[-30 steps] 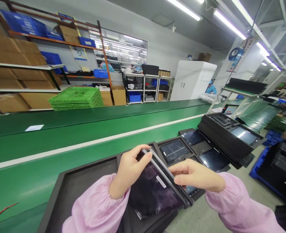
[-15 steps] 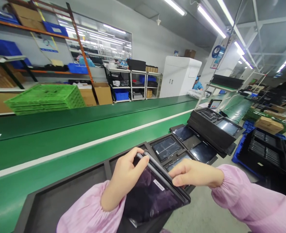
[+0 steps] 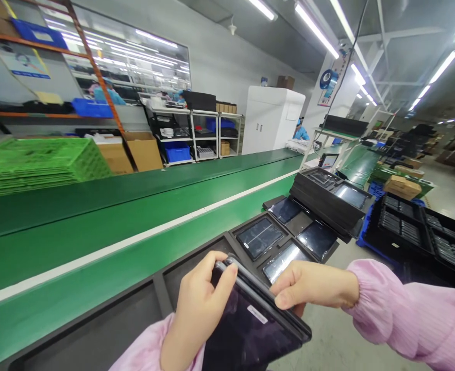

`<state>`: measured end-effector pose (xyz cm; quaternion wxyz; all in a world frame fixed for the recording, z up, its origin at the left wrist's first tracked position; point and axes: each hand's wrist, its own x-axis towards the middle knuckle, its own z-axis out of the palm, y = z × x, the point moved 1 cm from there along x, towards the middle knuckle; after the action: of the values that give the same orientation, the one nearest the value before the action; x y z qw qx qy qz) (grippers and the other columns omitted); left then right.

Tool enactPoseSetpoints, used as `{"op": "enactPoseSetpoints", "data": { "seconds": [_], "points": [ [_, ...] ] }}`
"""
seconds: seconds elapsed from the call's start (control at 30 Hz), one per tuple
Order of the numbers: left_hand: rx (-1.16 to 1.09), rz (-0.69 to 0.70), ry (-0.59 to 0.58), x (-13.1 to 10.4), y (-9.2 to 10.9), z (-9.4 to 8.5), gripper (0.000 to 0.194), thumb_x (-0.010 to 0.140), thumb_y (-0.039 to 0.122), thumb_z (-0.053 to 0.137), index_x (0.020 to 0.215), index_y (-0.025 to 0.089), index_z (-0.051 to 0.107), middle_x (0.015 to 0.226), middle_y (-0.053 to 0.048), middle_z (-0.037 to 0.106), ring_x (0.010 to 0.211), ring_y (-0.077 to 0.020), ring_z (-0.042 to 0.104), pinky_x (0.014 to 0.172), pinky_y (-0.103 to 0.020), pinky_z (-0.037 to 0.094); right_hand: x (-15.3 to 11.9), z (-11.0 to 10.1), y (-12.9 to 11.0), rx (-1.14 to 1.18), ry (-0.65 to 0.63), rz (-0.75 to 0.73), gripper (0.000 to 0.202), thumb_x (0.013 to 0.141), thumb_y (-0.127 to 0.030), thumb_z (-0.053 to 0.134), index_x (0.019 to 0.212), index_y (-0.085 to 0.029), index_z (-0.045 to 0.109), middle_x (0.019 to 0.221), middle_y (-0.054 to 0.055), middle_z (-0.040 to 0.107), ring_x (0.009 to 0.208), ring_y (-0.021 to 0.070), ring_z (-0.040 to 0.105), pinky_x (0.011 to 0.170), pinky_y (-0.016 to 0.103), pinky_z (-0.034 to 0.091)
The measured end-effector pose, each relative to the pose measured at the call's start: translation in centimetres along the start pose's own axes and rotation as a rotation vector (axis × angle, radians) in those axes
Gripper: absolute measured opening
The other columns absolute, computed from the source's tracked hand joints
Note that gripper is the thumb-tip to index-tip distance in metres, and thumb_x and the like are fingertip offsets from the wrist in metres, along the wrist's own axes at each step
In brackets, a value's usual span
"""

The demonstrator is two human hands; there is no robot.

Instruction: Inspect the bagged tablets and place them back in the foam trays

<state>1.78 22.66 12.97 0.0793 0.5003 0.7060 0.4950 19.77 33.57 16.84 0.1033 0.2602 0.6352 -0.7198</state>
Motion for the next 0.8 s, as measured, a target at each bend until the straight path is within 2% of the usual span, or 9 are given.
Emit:
{"op": "enactPoseSetpoints", "data": {
  "seconds": [0.2,0.33,0.47,0.57,0.67,0.8],
  "points": [
    [0.027,0.112,0.030,-0.1,-0.3,0.4,0.025,0.083,0.042,0.047,0.076,0.021,0.056,0.053,0.006,0.054,0.043,-0.0104,0.049,0.045,-0.019,0.039,-0.5,1.1,0.2,-0.022,0.123,-0.011,0.032,0.067,-0.043,0.070,0.071,-0.012,0.069,0.055,-0.003,0.052,0.050,0.0067,0.045,0.053,0.019,0.040],
    [0.038,0.128,0.075,0.0,-0.3,0.7,0.025,0.082,0.043,0.047,0.076,0.021,0.056,0.052,0.006,0.055,0.042,-0.0107,0.048,0.047,-0.021,0.039,-0.3,1.3,0.3,-0.060,0.195,-0.011,0.033,0.067,-0.044,0.067,0.069,-0.011,0.067,0.056,-0.002,0.050,0.052,0.0084,0.043,0.054,0.022,0.037],
    [0.043,0.037,0.080,0.6,-0.7,1.1,0.029,0.078,0.047,0.046,0.075,0.021,0.057,0.052,0.005,0.055,0.044,-0.0124,0.048,0.047,-0.022,0.038,0.2,1.4,0.4,-0.099,0.238,-0.042,0.030,0.069,-0.041,0.064,0.061,-0.012,0.062,0.054,-0.003,0.045,0.052,0.0085,0.038,0.051,0.022,0.032],
    [0.035,-0.084,0.047,1.2,-1.0,1.2,0.033,0.075,0.051,0.046,0.076,0.021,0.057,0.052,0.004,0.054,0.045,-0.0136,0.046,0.047,-0.024,0.036,0.4,1.2,0.5,-0.106,0.275,-0.073,0.028,0.073,-0.039,0.060,0.070,-0.013,0.067,0.058,-0.002,0.050,0.053,0.0087,0.040,0.051,0.021,0.032],
    [-0.005,-0.147,0.033,1.3,-1.0,0.9,0.033,0.074,0.052,0.046,0.075,0.021,0.057,0.055,0.003,0.055,0.049,-0.0136,0.045,0.050,-0.024,0.036,0.2,1.0,0.9,-0.059,0.185,-0.110,0.032,0.075,-0.040,0.059,0.088,-0.014,0.071,0.070,0.001,0.060,0.057,0.0093,0.045,0.054,0.021,0.035],
    [-0.090,-0.165,0.062,0.8,-0.6,0.3,0.030,0.074,0.049,0.048,0.073,0.020,0.055,0.056,0.005,0.050,0.052,-0.0123,0.042,0.053,-0.024,0.034,-0.7,1.0,1.5,0.027,0.016,-0.151,0.043,0.074,-0.043,0.062,0.105,-0.015,0.068,0.086,0.004,0.064,0.066,0.0104,0.052,0.064,0.022,0.041]
  ]
}}
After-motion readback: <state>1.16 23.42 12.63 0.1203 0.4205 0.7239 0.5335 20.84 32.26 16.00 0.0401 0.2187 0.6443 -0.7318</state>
